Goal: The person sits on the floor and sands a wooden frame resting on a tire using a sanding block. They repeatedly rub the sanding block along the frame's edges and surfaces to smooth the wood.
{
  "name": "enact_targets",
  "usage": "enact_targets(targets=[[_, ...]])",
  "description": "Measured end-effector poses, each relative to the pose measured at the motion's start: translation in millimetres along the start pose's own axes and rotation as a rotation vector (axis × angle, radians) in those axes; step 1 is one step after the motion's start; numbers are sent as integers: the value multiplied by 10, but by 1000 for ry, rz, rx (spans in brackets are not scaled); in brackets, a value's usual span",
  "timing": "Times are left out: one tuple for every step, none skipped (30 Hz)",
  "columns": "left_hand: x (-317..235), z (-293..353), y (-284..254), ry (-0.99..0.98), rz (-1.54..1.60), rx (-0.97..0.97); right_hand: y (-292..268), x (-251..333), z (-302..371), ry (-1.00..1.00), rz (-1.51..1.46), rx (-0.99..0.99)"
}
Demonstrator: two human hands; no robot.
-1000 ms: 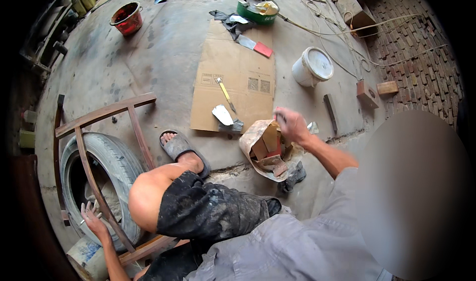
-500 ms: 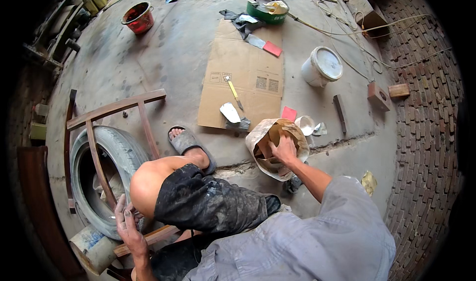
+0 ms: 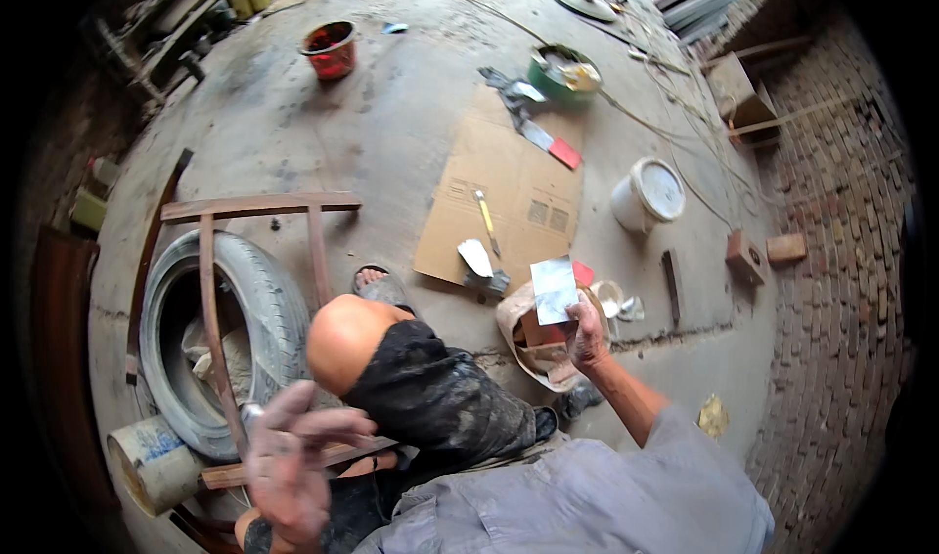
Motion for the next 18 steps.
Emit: enact_targets(targets=[[-38, -4, 106, -42, 63, 89, 81, 1, -102, 15, -28, 71], [-100, 11, 222, -60, 126, 187, 174, -4, -211, 30, -59, 146], [-172, 37, 312, -78, 187, 284, 335, 72, -306, 48, -85, 219], [-237, 71, 357, -106, 231, 390, 488, 180, -341, 40, -131, 281], [-291, 102, 389, -135, 270, 495, 692, 291, -396, 35, -181, 345], [-357, 129, 428, -144, 333, 592, 831, 342, -463, -10, -105, 355], [-329, 214, 457, -177, 523, 655, 966, 374, -536, -58, -30, 364], [-427, 235, 607, -158, 922, 631, 1116, 377, -617, -105, 35, 376], [-603, 267, 673, -213, 1091, 620, 1378, 586, -608, -60, -8, 460], [-778, 294, 740, -270, 1263, 603, 1624, 814, -592, -13, -43, 539], [-1008, 252, 679, -431, 1213, 614, 1741, 943, -583, 31, -73, 605], [-1121, 298, 656, -505, 1218, 600, 1861, 995, -607, 78, -111, 679], [-1234, 344, 631, -580, 1224, 586, 1981, 1051, -613, 127, -148, 751], [-1296, 420, 621, -566, 1299, 558, 2135, 1114, -585, 162, -136, 794], [-1350, 485, 641, -547, 1366, 528, 2262, 1198, -565, 150, -27, 846], [-1317, 532, 660, -464, 1408, 578, 2354, 1283, -546, 132, 83, 895], [-1184, 471, 629, -415, 1482, 687, 2216, 1363, -541, 111, 227, 876], [-1041, 592, 718, -246, 1456, 776, 2438, 1322, -529, 148, 115, 960]])
Point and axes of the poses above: each hand's wrist, its own z-axis away from the middle knuckle, its own y-axis out of the palm, x = y × z, the point moved 2 cm from there along -z, towards the middle knuckle, and after that the axes turned 12 degrees about x, right-handed, at the moved point
